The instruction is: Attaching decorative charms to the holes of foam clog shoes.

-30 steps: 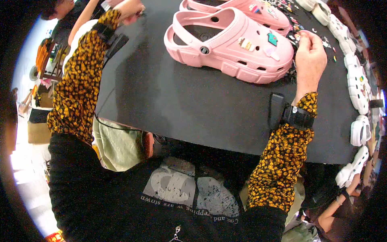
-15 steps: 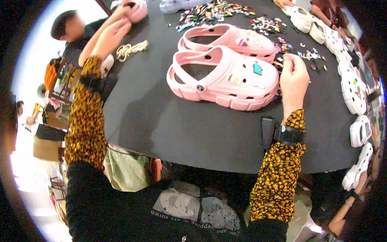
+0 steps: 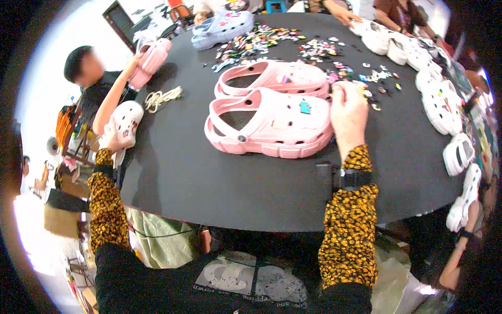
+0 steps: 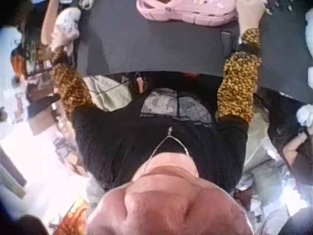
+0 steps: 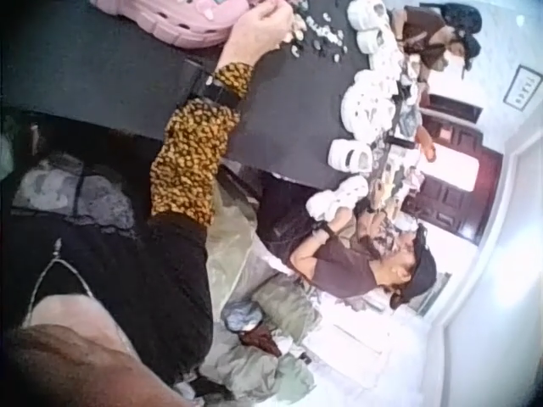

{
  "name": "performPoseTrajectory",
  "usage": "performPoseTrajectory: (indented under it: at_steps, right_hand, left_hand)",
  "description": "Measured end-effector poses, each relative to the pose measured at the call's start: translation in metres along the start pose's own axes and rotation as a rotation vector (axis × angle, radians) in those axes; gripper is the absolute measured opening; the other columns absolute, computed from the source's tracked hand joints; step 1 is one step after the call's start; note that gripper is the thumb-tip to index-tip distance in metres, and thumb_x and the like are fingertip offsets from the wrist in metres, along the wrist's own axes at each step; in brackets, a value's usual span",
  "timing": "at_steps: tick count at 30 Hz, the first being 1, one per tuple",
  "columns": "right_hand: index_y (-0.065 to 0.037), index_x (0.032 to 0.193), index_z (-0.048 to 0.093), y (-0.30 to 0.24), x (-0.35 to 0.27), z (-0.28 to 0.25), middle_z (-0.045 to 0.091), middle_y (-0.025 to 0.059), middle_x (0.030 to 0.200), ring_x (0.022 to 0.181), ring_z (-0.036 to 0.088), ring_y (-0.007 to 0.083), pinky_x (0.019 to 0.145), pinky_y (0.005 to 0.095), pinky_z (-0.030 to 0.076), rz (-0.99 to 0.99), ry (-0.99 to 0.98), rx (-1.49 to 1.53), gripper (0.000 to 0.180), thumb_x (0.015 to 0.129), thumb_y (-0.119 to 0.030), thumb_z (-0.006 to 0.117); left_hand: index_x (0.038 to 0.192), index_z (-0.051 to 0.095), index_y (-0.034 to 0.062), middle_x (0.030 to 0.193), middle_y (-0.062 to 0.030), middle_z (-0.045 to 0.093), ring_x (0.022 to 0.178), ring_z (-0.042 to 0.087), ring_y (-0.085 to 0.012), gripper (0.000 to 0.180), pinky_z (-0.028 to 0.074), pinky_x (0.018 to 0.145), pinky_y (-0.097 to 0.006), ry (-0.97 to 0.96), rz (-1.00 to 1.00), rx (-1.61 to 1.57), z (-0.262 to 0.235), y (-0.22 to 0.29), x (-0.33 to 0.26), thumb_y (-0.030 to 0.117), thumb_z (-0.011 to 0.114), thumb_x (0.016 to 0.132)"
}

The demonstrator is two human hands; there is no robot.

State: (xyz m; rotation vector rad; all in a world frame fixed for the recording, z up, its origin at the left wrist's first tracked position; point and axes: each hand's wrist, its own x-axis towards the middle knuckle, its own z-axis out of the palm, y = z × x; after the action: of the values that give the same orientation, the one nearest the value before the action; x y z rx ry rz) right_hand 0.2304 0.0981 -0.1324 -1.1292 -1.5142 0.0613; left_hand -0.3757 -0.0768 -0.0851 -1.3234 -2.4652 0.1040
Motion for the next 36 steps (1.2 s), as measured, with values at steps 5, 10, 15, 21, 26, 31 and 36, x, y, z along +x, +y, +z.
performPoseTrajectory:
  at_steps: [5,10,15,21,26,31,36]
  right_hand:
    - [-0.002,0.088,0.062,0.003,-0.001,-0.001,0.063,0.0168,0.087,0.085,0.06,0.0321,0.077,0.0386,0.047,0.015,-0.037,0.007,0.013,0.085,-0.012,0.055]
    - [-0.003,0.088,0.064,0.001,-0.002,0.001,0.063,0.0125,0.075,0.069,0.062,0.0224,0.064,0.0323,0.049,-0.01,0.038,0.03,0.01,0.084,-0.01,0.057]
    - [0.0,0.089,0.062,-0.002,-0.004,-0.004,0.064,0.0133,0.083,0.074,0.062,0.0228,0.068,0.0316,0.049,0.073,-0.02,0.115,0.011,0.084,-0.009,0.058]
    - [-0.001,0.085,0.06,-0.012,-0.001,-0.003,0.062,0.0168,0.082,0.077,0.06,0.0326,0.068,0.0394,0.048,0.029,-0.01,0.15,0.009,0.082,-0.009,0.057]
    - [-0.002,0.083,0.06,-0.013,0.0,-0.007,0.061,0.0161,0.08,0.075,0.06,0.0324,0.068,0.0392,0.048,0.032,-0.006,0.159,0.008,0.082,-0.009,0.056]
    - [-0.002,0.082,0.059,-0.019,0.0,-0.001,0.061,0.0155,0.079,0.075,0.06,0.0327,0.068,0.0399,0.048,0.026,-0.005,0.19,0.009,0.083,-0.01,0.055]
    - [-0.002,0.083,0.059,-0.019,0.0,-0.004,0.06,0.0157,0.081,0.076,0.06,0.0332,0.069,0.0401,0.048,0.016,-0.038,0.159,0.01,0.084,-0.01,0.055]
  left_hand:
    - [0.145,0.004,0.0082,0.14,-0.0251,0.026,0.127,0.034,-0.039,0.125,0.034,0.101,-0.048,-0.16,0.002,0.152,-0.018,0.008,-0.012,0.035,0.083,0.052]
    - [0.143,0.019,0.0062,0.117,-0.0205,0.054,0.098,0.06,-0.0331,0.091,0.048,0.081,-0.043,0.096,0.171,-0.096,-0.008,-0.015,-0.013,0.016,0.07,0.068]
    - [0.138,0.033,0.0058,0.108,-0.011,0.057,0.083,0.062,-0.0204,0.071,0.052,0.069,-0.03,-0.41,-0.1,-1.439,-0.04,0.018,-0.023,-0.002,0.047,0.069]
    - [0.134,0.04,0.0005,0.118,-0.0095,0.058,0.101,0.059,-0.0175,0.064,0.046,0.088,-0.031,-0.648,0.159,-1.509,-0.055,0.038,-0.028,-0.006,0.05,0.07]
    - [0.127,0.047,-0.0029,0.118,-0.0068,0.058,0.104,0.056,-0.0142,0.054,0.042,0.091,-0.027,-0.591,0.263,-1.202,-0.05,0.036,-0.016,-0.006,0.051,0.072]
    - [0.117,0.055,-0.0045,0.099,-0.0181,0.065,0.093,0.062,-0.0217,0.042,0.046,0.083,-0.03,-0.098,0.411,-0.681,-0.029,-0.011,0.017,-0.01,0.042,0.077]
    - [0.109,0.057,-0.008,0.101,-0.0115,0.064,0.095,0.06,-0.0199,0.024,0.045,0.084,-0.028,0.164,0.471,-0.712,-0.107,0.097,-0.023,0.001,0.05,0.087]
